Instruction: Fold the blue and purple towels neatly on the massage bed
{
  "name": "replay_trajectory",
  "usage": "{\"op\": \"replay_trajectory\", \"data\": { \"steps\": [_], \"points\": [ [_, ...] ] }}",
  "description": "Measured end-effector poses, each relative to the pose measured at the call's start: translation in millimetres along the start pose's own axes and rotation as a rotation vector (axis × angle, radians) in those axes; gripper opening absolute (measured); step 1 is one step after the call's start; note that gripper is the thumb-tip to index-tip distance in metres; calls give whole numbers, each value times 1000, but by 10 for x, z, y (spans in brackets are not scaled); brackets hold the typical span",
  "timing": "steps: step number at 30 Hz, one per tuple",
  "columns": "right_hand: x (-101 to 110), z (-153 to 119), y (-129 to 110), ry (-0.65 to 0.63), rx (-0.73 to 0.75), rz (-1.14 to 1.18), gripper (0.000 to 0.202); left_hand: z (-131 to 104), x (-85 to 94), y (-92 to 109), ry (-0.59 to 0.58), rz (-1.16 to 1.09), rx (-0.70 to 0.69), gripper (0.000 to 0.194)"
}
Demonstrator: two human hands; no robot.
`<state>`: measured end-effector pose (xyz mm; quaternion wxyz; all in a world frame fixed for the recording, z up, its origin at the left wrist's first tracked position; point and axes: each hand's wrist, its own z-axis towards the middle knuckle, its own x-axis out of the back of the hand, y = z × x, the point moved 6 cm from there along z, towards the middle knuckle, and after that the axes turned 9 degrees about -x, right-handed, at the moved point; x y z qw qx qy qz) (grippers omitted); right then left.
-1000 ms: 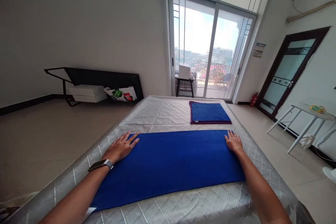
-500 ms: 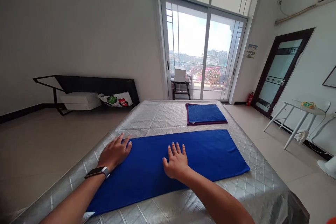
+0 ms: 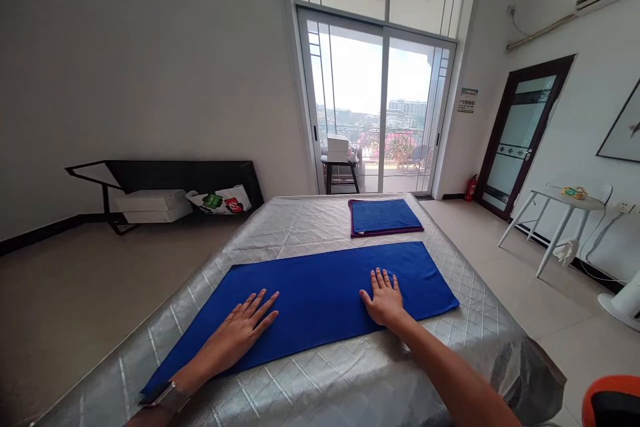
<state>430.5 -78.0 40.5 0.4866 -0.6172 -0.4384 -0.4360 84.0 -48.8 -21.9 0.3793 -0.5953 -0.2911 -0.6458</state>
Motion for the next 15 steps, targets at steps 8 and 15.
{"op": "replay_trajectory", "data": {
  "steps": [8, 15],
  "points": [
    [329, -17, 1526, 86, -361, -103, 72, -726, -116, -765, -74, 110, 81, 53],
    [351, -40, 1780, 99, -399, -100, 73, -812, -78, -850, -103, 84, 93, 55]
  ]
}}
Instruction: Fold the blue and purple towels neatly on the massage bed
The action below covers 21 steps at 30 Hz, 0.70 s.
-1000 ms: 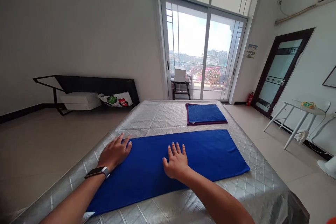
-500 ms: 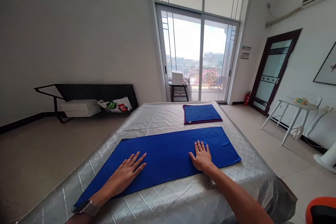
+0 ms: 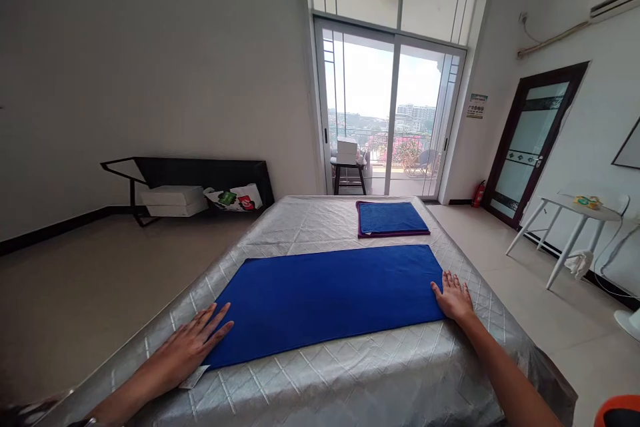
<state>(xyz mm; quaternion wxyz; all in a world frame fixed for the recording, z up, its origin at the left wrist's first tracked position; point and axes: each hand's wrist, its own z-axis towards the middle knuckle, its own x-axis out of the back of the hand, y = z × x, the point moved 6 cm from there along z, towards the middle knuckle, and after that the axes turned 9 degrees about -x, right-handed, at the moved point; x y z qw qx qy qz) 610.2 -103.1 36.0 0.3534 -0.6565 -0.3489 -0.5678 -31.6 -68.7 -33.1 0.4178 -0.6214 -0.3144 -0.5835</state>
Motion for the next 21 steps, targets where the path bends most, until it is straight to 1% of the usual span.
{"op": "replay_trajectory", "data": {
  "steps": [3, 5, 7, 9, 11, 14, 16, 18, 19, 21],
  "points": [
    [94, -21, -111, 54, 3, -20, 72, 124, 115, -73, 43, -49, 30, 52],
    [179, -67, -333, 93, 54, -26, 69, 298, 243, -117, 85, -104, 91, 49],
    [241, -143, -692, 100, 152, -25, 66, 548, 365, -129, 94, -164, 150, 56],
    [261, -232, -1149, 77, 273, -6, 62, 842, 457, -109, 75, -220, 168, 63],
    [232, -310, -1640, 29, 394, 32, 59, 1120, 512, -95, 71, -264, 156, 64],
    [116, -364, -2287, -44, 529, 85, 58, 1394, 497, -161, 89, -289, 168, 62],
    [9, -348, -2582, -77, 579, 107, 59, 1463, 422, -229, 81, -281, 178, 62],
    [-98, -293, -2734, -96, 606, 114, 60, 1467, 348, -280, 86, -268, 178, 62],
    [-139, -249, -2751, -95, 607, 113, 60, 1456, 325, -291, 100, -258, 171, 61],
    [-180, -125, -2669, -76, 584, 102, 59, 1429, 302, -298, 123, -238, 179, 61]
  ]
}}
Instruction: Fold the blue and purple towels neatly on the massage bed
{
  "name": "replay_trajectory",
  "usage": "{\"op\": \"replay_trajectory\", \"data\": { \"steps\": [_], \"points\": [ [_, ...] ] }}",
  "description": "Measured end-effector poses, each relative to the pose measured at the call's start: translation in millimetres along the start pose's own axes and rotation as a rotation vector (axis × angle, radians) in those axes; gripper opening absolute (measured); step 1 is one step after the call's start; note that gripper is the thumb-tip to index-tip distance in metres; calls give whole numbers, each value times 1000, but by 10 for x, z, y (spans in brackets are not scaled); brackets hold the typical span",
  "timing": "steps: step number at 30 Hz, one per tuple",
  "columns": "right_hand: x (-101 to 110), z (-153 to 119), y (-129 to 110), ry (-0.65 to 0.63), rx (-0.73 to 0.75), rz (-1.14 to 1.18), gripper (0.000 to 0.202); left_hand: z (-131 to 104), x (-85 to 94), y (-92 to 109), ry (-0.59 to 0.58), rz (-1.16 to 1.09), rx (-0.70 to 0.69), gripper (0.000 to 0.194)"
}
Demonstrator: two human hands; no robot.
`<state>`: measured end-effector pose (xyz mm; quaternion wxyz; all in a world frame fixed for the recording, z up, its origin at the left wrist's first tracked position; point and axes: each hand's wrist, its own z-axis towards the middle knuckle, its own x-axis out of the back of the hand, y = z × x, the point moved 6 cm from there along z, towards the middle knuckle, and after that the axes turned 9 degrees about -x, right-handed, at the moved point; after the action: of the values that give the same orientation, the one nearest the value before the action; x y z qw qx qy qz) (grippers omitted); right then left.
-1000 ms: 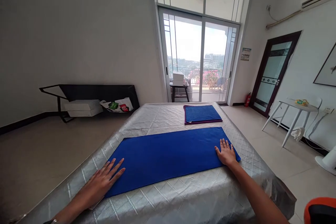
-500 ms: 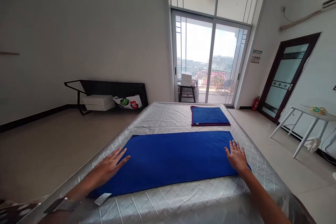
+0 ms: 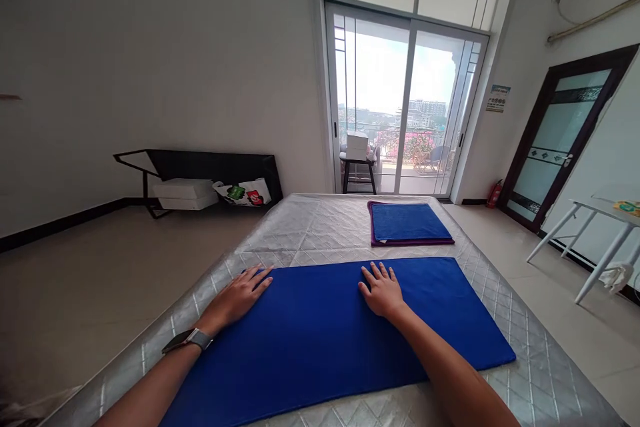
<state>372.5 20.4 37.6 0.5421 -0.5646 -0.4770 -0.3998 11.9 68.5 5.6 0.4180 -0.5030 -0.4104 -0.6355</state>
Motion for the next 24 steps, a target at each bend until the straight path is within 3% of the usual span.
{"op": "replay_trajectory", "data": {
  "steps": [3, 8, 11, 15, 24],
  "points": [
    [96, 25, 463, 23, -99, -49, 58, -24, -5, 9, -28, 28, 64, 62],
    [429, -54, 1570, 48, -381, -132, 58, -16, 19, 68, -77, 49, 111, 63],
    [546, -122, 2044, 77, -495, -133, 58, -20, 23, 59, -79, 64, 130, 63],
    [524, -129, 2217, 90, -487, -126, 57, -31, 36, 57, -87, 70, 140, 61],
    [550, -129, 2164, 51, -512, -173, 58, -42, 89, 118, -124, 67, 175, 62]
  ]
}}
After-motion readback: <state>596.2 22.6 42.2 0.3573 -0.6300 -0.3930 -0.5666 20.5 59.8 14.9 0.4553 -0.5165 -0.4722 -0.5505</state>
